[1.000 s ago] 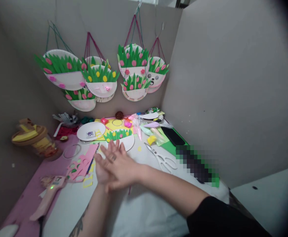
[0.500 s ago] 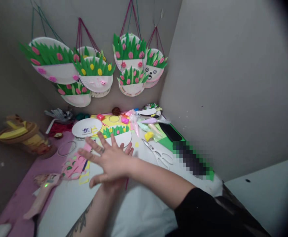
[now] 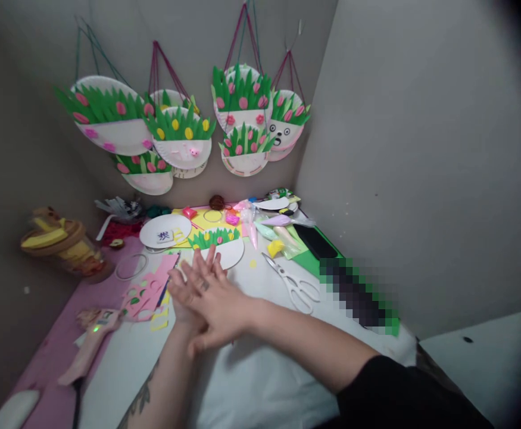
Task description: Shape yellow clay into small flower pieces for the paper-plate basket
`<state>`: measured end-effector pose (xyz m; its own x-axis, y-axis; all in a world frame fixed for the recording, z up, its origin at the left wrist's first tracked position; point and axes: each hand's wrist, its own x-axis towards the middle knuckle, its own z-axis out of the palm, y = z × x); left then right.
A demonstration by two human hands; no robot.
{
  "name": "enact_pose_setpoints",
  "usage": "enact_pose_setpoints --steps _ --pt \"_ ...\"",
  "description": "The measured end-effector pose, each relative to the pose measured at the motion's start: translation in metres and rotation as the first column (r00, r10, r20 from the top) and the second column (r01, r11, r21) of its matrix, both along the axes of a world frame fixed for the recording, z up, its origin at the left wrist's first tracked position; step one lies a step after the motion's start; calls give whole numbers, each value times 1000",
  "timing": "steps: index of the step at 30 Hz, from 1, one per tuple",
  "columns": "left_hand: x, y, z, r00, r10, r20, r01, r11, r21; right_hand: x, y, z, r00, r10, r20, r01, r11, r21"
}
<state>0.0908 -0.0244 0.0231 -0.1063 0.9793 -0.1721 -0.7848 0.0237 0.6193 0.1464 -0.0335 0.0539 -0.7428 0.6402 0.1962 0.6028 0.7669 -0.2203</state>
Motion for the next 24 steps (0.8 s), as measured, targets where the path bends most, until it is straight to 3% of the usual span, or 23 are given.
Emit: enact_pose_setpoints --steps 2,3,4,6,7,10,12,13,18,24 --pt "-5 -3 -2 985 165 45 -169 981 94 -7 2 -2 1000 17 -26 -17 1000 24" --pt "-5 -4 -3 981 178 70 -186 975 120 -10 6 -2 999 -24 -48 25 999 26" --pt "-6 -4 -5 987 129 92 -139 983 117 -12 12 -1 993 -87 -74 88 996 16" --pt "-8 -1 -9 977 -146 157 138 989 61 -7 29 -2 961 -240 -138 238 971 -29" --pt "-10 2 -12 955 -221 196 227 974 -8 0 37 -3 940 -293 -175 286 956 -62" --pt "-22 11 -19 932 -234 278 300 927 -226 30 50 -13 802 -398 -445 372 916 -149" --pt "-28 14 -20 931 -218 292 297 919 -260 49 46 -24 663 -382 -644 373 914 -158" --pt "-29 14 -20 929 -221 296 297 923 -244 55 41 -30 639 -375 -672 380 913 -148" --pt "-23 10 -14 928 -250 277 313 926 -210 56 11 -57 774 -349 -528 363 928 -81" --pt "-15 3 -11 941 -312 130 331 928 -168 52 10 -67 787 -359 -502 384 922 -57"
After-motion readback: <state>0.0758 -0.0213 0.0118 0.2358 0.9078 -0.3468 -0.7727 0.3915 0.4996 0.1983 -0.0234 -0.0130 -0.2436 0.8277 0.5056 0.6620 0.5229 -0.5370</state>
